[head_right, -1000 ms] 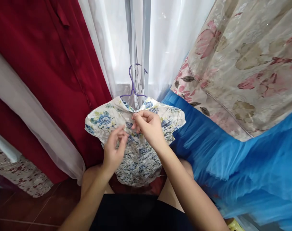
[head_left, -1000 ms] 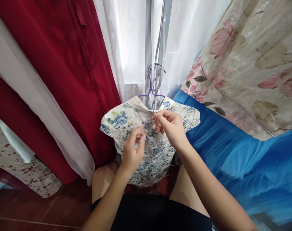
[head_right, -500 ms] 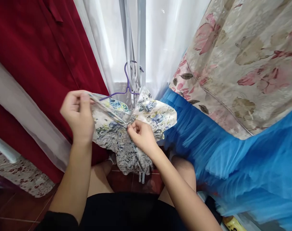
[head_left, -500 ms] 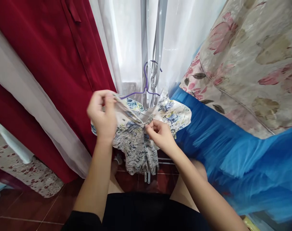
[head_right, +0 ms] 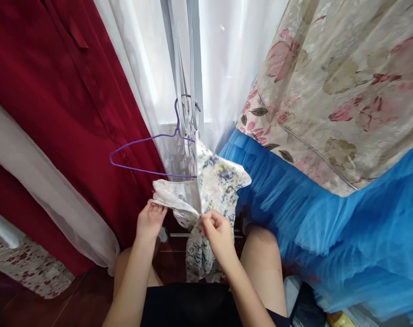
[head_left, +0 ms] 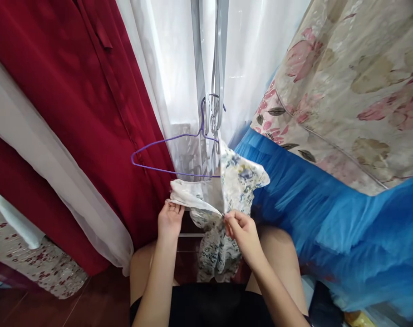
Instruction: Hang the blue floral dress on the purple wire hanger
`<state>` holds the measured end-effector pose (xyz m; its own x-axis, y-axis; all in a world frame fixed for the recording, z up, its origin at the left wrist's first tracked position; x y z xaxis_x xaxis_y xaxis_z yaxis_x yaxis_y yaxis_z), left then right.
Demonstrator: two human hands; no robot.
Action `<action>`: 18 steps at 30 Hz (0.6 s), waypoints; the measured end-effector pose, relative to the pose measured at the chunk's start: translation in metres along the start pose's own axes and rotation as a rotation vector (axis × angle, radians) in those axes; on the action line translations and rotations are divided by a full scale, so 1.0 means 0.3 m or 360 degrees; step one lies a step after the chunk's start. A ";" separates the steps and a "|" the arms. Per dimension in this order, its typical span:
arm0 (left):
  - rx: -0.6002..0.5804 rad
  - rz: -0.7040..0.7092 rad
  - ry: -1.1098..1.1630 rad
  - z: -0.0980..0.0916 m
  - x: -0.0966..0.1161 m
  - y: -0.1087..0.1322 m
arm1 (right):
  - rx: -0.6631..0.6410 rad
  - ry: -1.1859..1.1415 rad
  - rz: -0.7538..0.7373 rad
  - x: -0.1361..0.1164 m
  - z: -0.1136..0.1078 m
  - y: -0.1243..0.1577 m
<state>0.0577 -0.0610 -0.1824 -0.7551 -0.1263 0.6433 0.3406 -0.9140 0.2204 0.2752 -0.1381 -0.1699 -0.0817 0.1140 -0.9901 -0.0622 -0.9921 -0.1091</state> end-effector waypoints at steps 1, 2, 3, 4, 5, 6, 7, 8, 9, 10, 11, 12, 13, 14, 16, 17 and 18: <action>0.0001 -0.0052 0.0016 -0.002 -0.031 0.032 | 0.0068 0.0008 0.0045 0.037 -0.031 0.027; -0.0026 -0.0078 0.0018 0.004 -0.057 0.066 | 0.0125 0.0052 0.0084 0.071 -0.062 0.052; -0.0087 -0.0073 -0.0003 0.017 -0.078 0.102 | 0.0169 0.0135 0.0112 0.097 -0.090 0.073; -0.0181 -0.0038 -0.0065 0.037 -0.095 0.142 | 0.0196 0.0247 0.0119 0.113 -0.114 0.089; -0.0306 0.0025 -0.0184 0.064 -0.107 0.183 | 0.0200 0.0367 0.0098 0.116 -0.133 0.099; -0.0454 0.0104 -0.0359 0.096 -0.116 0.227 | 0.0175 0.0471 0.0057 0.106 -0.144 0.103; -0.0612 0.0188 -0.0565 0.132 -0.121 0.270 | 0.0111 0.0539 0.0006 0.084 -0.147 0.102; -0.0776 0.0263 -0.0773 0.170 -0.123 0.311 | 0.0003 0.0562 -0.0046 0.052 -0.143 0.097; -0.0936 0.0335 -0.0958 0.207 -0.121 0.348 | -0.0130 0.0538 -0.0086 0.014 -0.134 0.089; -0.1079 0.0413 -0.1111 0.242 -0.116 0.377 | -0.0271 0.0470 -0.0100 -0.028 -0.122 0.081; -0.1194 0.0503 -0.1233 0.271 -0.106 0.399 | -0.0406 0.0375 -0.0079 -0.069 -0.110 0.073; -0.1275 0.0601 -0.1332 0.293 -0.092 0.412 | -0.0529 0.0268 -0.0030 -0.109 -0.101 0.066; -0.1330 0.0692 -0.1418 0.305 -0.077 0.418 | -0.0635 0.0163 0.0037 -0.146 -0.096 0.062; -0.1388 0.0743 -0.1485 0.308 -0.064 0.419 | -0.0720 0.0079 0.0111 -0.179 -0.098 0.061; -0.1581 0.0627 -0.1506 0.283 -0.048 0.412 | -0.0842 0.0007 0.0215 -0.238 -0.122 0.064; -0.1713 0.0471 -0.1462 0.259 -0.048 0.411 | -0.0867 0.0014 0.0231 -0.265 -0.143 0.065; -0.1844 0.0286 -0.1424 0.229 -0.055 0.413 | -0.0861 0.0036 0.0224 -0.292 -0.171 0.065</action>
<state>0.1509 -0.1458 -0.1154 -0.0160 -0.3877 0.9216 -0.5631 -0.7582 -0.3287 0.3321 -0.1702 -0.0898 -0.0309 -0.0167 -0.9994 0.4675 -0.8840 0.0003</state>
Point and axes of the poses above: each hand's wrist, its own y-axis away from the middle knuckle, its own z-axis out of the palm, x = y × z, the point moved 1 cm from there along -y, towards the middle knuckle, and after that the axes turned 1 degree about x, right-handed, at the moved point
